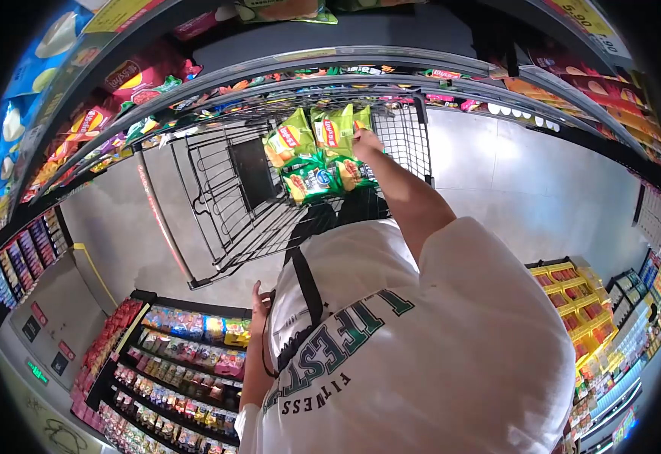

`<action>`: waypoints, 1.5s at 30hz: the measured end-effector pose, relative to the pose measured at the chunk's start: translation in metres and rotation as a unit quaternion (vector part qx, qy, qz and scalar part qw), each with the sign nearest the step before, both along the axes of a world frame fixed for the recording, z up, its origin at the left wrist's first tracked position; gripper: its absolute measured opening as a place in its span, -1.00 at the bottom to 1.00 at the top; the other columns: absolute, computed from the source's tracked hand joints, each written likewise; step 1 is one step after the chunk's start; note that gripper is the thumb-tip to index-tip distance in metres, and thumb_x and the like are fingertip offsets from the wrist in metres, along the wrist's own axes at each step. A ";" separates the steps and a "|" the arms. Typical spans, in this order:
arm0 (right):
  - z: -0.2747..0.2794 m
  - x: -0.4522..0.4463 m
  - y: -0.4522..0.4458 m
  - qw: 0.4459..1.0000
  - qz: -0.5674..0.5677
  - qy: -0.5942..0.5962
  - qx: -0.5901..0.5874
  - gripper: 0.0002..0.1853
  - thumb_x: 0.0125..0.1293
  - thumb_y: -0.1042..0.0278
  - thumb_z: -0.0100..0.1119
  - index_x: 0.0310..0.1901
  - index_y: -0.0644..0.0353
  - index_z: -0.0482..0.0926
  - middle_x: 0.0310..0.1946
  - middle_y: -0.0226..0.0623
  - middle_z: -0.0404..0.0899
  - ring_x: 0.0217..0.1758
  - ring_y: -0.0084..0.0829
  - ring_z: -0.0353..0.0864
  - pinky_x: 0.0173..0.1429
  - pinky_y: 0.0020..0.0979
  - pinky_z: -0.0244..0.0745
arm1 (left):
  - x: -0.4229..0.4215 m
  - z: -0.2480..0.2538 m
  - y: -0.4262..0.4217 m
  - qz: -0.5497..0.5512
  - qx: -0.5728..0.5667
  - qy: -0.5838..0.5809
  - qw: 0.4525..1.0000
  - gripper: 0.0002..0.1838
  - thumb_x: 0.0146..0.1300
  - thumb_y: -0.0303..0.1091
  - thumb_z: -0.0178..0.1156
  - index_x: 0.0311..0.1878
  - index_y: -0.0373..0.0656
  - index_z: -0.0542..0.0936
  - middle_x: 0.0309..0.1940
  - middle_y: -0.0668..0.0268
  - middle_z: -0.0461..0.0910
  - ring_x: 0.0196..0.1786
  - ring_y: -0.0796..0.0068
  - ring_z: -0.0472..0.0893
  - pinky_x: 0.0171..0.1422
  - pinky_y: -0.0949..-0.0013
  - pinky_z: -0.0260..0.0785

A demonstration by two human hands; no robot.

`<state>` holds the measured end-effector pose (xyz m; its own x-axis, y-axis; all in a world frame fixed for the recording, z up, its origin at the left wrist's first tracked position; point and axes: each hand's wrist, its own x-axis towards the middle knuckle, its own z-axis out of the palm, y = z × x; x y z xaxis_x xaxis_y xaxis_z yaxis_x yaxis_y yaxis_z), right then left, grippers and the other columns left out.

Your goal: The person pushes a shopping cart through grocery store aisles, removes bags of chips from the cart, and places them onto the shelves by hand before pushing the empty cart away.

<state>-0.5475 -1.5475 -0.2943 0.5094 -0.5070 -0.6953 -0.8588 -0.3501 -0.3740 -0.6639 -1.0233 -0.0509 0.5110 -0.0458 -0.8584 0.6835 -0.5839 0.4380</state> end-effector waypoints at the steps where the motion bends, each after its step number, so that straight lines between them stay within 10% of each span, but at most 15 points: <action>1: 0.003 0.001 0.003 1.000 -0.001 -0.004 -0.002 -0.73 0.31 0.09 0.25 -0.04 0.01 0.65 -0.04 -0.16 0.71 0.10 -0.15 0.69 0.16 -0.16 0.58 | 0.000 -0.006 0.003 -0.009 -0.009 -0.002 1.000 -0.02 0.22 -0.59 0.24 0.62 0.02 -0.05 0.07 0.08 0.52 -0.14 0.45 0.63 -0.06 0.41 0.55; 8: -0.061 -0.022 0.010 0.985 0.090 -0.145 -0.006 -0.80 0.36 0.28 0.09 -0.10 0.16 0.60 -0.13 0.02 0.67 -0.03 -0.08 0.69 0.07 -0.11 0.59 | 0.010 -0.017 0.000 -0.129 -0.048 -0.063 0.988 -0.22 0.30 -0.57 0.19 0.54 0.00 0.14 -0.01 0.13 0.59 -0.11 0.43 0.65 -0.04 0.39 0.54; 10: 0.020 -0.019 0.004 0.976 0.006 -0.179 0.120 -0.83 0.39 0.30 0.15 -0.12 0.20 0.59 -0.28 0.00 0.62 -0.19 -0.01 0.65 -0.01 -0.13 0.54 | 0.017 -0.015 0.004 -0.174 -0.039 -0.093 0.980 -0.31 0.33 -0.59 0.14 0.51 -0.01 0.23 -0.06 0.16 0.61 -0.12 0.44 0.65 -0.03 0.39 0.52; 14: 0.020 -0.043 0.003 0.905 0.058 -0.410 -0.100 -0.88 0.35 0.44 0.09 -0.16 0.29 0.56 -0.22 0.03 0.60 -0.24 -0.07 0.65 -0.10 -0.14 0.54 | 0.015 -0.037 -0.001 -0.106 -0.055 -0.087 0.989 -0.48 0.38 -0.56 0.10 0.39 -0.02 0.39 -0.03 0.11 0.66 -0.08 0.29 0.68 0.05 0.28 0.52; 15: 0.043 -0.042 -0.004 0.856 -0.076 -0.469 0.202 -0.86 0.35 0.45 0.09 -0.13 0.30 0.54 -0.22 0.04 0.58 -0.21 -0.04 0.64 -0.06 -0.13 0.53 | 0.014 -0.048 0.001 -0.159 -0.028 -0.120 0.980 -0.54 0.40 -0.52 0.10 0.35 -0.04 0.43 -0.02 0.10 0.66 -0.07 0.26 0.68 0.07 0.25 0.53; 17: 0.064 -0.039 0.004 0.857 -0.082 -0.399 0.316 -0.82 0.35 0.45 0.08 -0.08 0.33 0.50 -0.19 0.06 0.54 -0.13 0.02 0.61 0.02 -0.14 0.51 | 0.017 -0.053 0.006 -0.182 -0.017 -0.139 0.973 -0.63 0.43 -0.46 0.10 0.29 -0.07 0.49 -0.01 0.08 0.66 -0.05 0.19 0.68 0.10 0.22 0.53; 18: 0.077 -0.053 -0.013 0.953 0.025 -0.290 0.083 -0.81 0.35 0.46 0.08 -0.06 0.33 0.48 -0.17 0.08 0.53 -0.07 0.04 0.60 0.08 -0.15 0.50 | 0.022 -0.056 0.004 -0.155 -0.046 -0.123 0.979 -0.66 0.44 -0.43 0.11 0.25 -0.09 0.53 -0.02 0.07 0.66 -0.05 0.17 0.68 0.11 0.21 0.53; 20: 0.107 -0.066 -0.023 0.909 0.098 -0.403 0.049 -0.84 0.35 0.47 0.08 -0.10 0.33 0.48 -0.14 0.09 0.53 -0.04 0.07 0.57 0.08 -0.14 0.50 | 0.033 -0.055 -0.013 -0.126 -0.070 -0.072 0.987 -0.67 0.42 -0.43 0.13 0.23 -0.09 0.54 -0.01 0.08 0.66 -0.06 0.18 0.68 0.10 0.22 0.53; 28: 0.283 -0.049 -0.014 0.856 0.230 -0.456 0.079 -0.82 0.32 0.36 0.10 -0.13 0.26 0.51 -0.22 -0.05 0.63 -0.19 -0.06 0.66 -0.01 -0.15 0.56 | 0.109 0.001 -0.095 -0.158 -0.152 -0.274 0.936 -0.27 0.37 -0.43 0.27 0.52 -0.16 0.16 0.02 0.21 0.43 -0.03 0.37 0.50 0.14 0.30 0.45; 34: 0.416 -0.044 0.018 0.844 0.352 -0.400 0.056 -0.87 0.42 0.37 0.08 -0.11 0.21 0.43 -0.22 -0.16 0.59 -0.17 -0.17 0.58 -0.02 -0.23 0.49 | 0.155 0.130 -0.196 -0.271 -0.237 -0.414 0.836 0.20 0.02 -0.30 0.57 0.62 -0.16 -0.04 0.43 -0.07 0.30 0.52 0.07 0.28 0.59 0.11 0.09; 45: 0.515 -0.040 0.056 0.825 0.304 -0.462 0.120 -0.89 0.49 0.43 0.07 -0.03 0.20 0.46 -0.06 -0.27 0.64 -0.06 -0.57 0.58 0.01 -0.44 0.53 | 0.145 0.178 -0.198 -0.162 -0.447 -0.222 0.851 0.04 0.06 -0.31 0.59 0.52 -0.19 0.14 0.32 0.22 0.44 0.35 0.39 0.45 0.46 0.25 0.29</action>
